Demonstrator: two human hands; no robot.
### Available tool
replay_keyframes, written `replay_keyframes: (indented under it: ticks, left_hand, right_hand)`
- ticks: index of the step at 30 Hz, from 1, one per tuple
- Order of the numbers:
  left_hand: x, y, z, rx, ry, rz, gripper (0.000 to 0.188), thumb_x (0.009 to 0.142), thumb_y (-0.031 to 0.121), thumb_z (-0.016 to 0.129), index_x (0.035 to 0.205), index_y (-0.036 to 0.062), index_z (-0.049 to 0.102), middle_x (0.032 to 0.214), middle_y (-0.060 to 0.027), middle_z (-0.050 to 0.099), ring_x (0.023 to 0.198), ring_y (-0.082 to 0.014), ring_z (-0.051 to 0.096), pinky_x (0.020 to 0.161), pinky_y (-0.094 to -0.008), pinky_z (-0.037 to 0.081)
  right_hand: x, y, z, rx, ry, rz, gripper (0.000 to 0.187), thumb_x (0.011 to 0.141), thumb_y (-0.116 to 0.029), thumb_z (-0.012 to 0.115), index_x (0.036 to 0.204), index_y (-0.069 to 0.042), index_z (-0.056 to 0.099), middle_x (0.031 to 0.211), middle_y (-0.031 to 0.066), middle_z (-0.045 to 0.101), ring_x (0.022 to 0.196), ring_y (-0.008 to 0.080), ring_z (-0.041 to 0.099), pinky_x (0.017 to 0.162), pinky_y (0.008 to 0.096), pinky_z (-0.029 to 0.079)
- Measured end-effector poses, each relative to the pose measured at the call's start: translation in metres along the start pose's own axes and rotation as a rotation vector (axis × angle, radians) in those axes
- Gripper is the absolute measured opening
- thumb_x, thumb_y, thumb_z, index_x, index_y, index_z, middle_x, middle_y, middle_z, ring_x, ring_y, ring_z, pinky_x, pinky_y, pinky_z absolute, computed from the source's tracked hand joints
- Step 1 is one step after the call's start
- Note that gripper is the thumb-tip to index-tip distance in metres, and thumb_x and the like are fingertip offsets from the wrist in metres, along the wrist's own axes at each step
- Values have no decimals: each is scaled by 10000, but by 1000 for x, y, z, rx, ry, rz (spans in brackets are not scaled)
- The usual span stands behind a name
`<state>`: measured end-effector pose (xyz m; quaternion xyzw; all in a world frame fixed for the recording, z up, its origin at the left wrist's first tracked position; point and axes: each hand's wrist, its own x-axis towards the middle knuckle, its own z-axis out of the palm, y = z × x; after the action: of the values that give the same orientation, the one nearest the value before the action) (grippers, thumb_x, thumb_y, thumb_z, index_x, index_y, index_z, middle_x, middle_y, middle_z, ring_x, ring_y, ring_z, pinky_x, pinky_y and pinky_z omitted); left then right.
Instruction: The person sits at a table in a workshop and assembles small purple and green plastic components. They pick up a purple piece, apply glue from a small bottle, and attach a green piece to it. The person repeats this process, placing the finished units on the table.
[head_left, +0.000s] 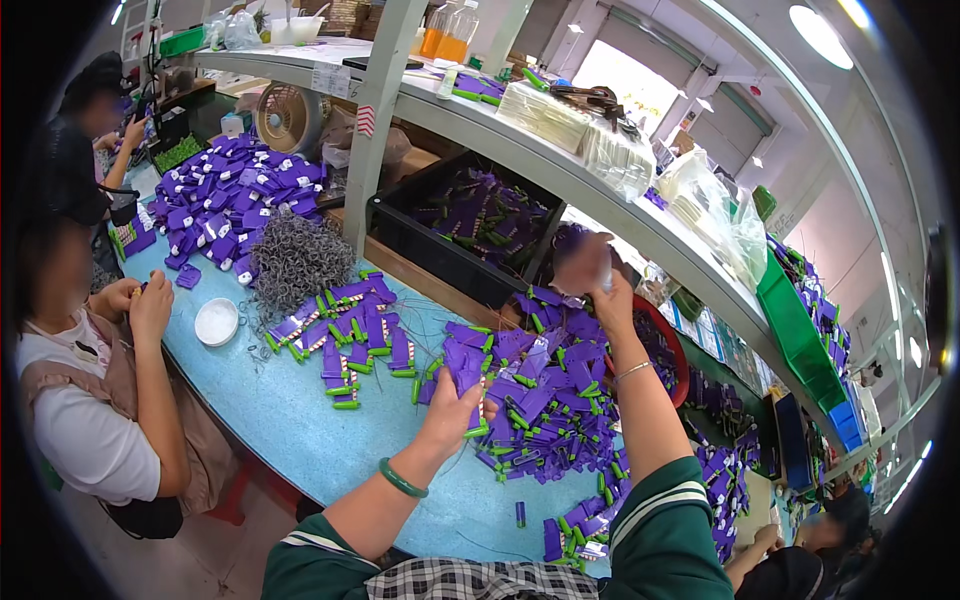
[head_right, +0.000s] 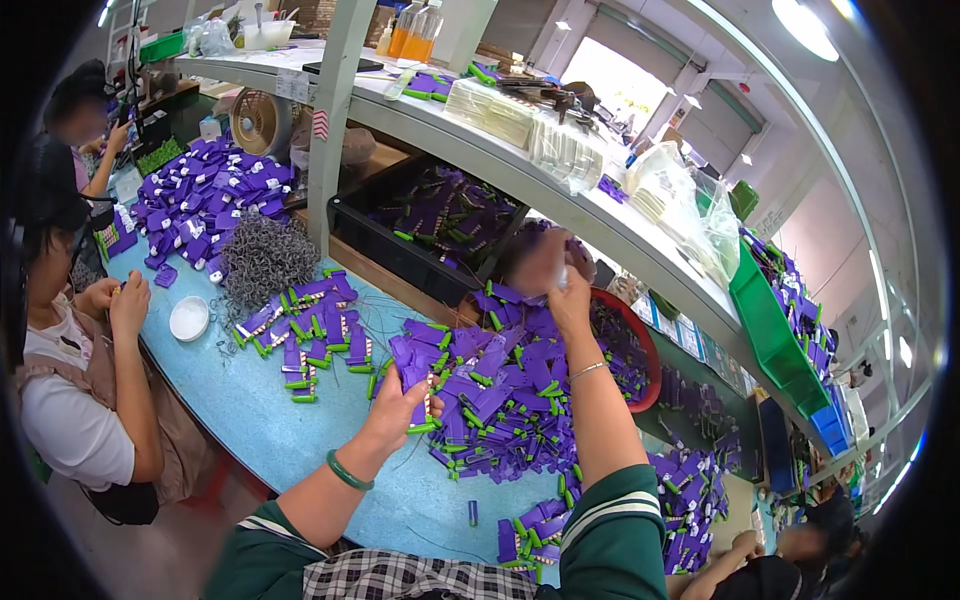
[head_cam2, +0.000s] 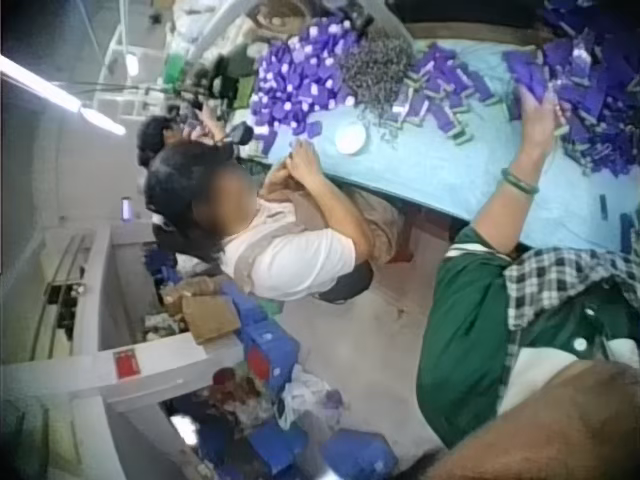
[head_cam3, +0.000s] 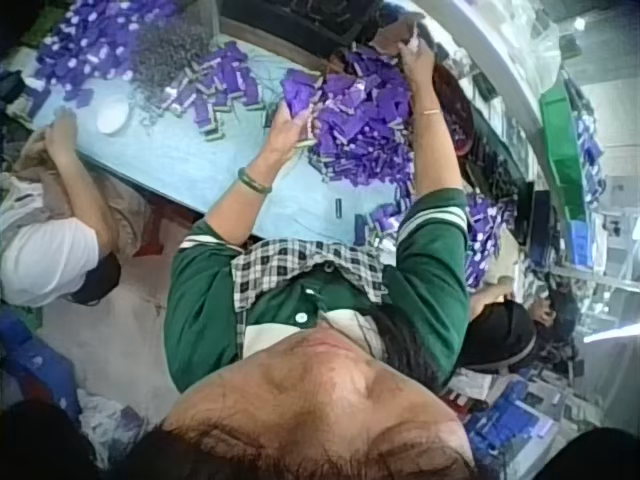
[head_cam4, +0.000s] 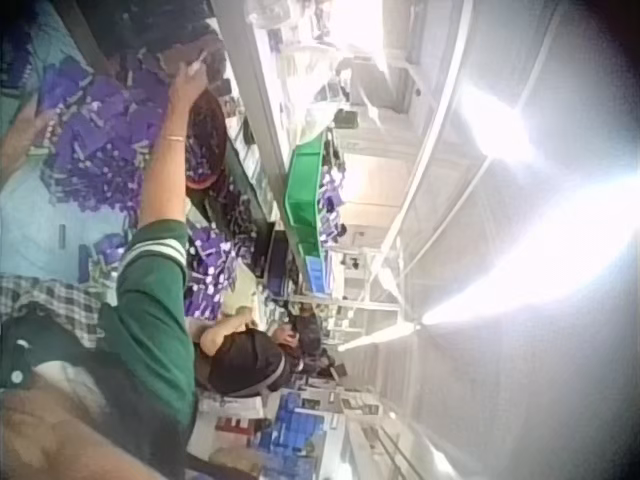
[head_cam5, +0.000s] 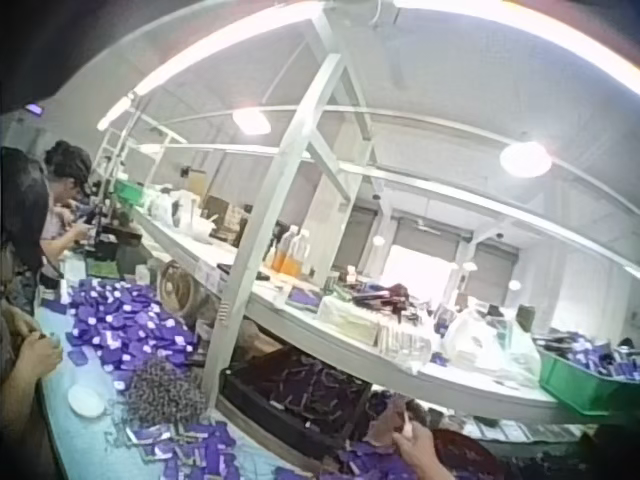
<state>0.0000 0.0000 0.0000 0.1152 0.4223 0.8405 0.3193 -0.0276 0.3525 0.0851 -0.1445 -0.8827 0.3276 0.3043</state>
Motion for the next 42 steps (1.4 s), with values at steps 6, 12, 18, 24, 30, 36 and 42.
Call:
replay_keyframes:
  ticks: [6, 12, 18, 24, 30, 36, 42]
  left_hand:
    - [0, 9, 1, 0, 22, 84, 292, 937, 27, 495, 1218, 47, 414, 1078, -94, 549, 895, -213, 631, 695, -376, 599]
    - [12, 21, -14, 139, 2, 177, 250, 939, 36, 515, 1186, 35, 478, 1030, -66, 588, 898, -183, 626, 706, -365, 605]
    - [21, 25, -36, 243, -11, 76, 337, 919, 63, 580, 1222, -27, 464, 1028, -104, 612, 842, -193, 641, 658, -367, 605]
    - [76, 69, -132, 1034, 167, 402, 438, 873, 59, 642, 1252, -48, 449, 1020, -127, 627, 876, -197, 625, 751, -312, 524]
    - [110, 122, -133, 1786, 446, 467, 592, 796, 158, 725, 1292, 1, 442, 1138, -243, 575, 1000, -411, 583, 878, -475, 472]
    - [46, 60, -18, 1631, -78, 708, 355, 824, 95, 668, 1153, 16, 560, 997, -179, 611, 904, -321, 614, 769, -410, 491]
    - [-79, -55, 107, 1437, -849, 616, 165, 800, 110, 704, 939, 53, 637, 820, -115, 646, 746, -287, 647, 635, -369, 513]
  right_hand:
    - [-62, -60, -22, 196, -47, 9, 467, 840, -54, 649, 1293, -54, 540, 1113, 73, 562, 819, 125, 581, 660, 278, 527]
    - [-193, -86, -77, 629, -160, 266, 516, 862, -57, 613, 1346, -8, 440, 1116, 78, 550, 967, 183, 618, 699, 299, 543]
    - [-355, -103, -156, 652, 140, 408, 556, 863, -7, 569, 1388, 2, 388, 1076, 100, 562, 891, 193, 628, 685, 299, 574]
    - [-477, -89, -205, 590, 516, 500, 606, 906, -58, 566, 1446, -13, 296, 1029, 90, 565, 821, 147, 622, 608, 244, 560]
    - [-512, -108, -204, 602, 646, 594, 609, 908, -38, 553, 1457, -24, 290, 1093, 90, 546, 866, 163, 637, 640, 244, 554]
    - [-509, -120, -197, 579, 543, 602, 582, 898, -5, 531, 1434, 38, 310, 1128, 124, 540, 939, 186, 622, 775, 299, 560]
    - [-523, -125, -193, 562, 460, 568, 568, 891, 0, 538, 1416, 61, 327, 1138, 142, 543, 967, 209, 628, 795, 310, 562]
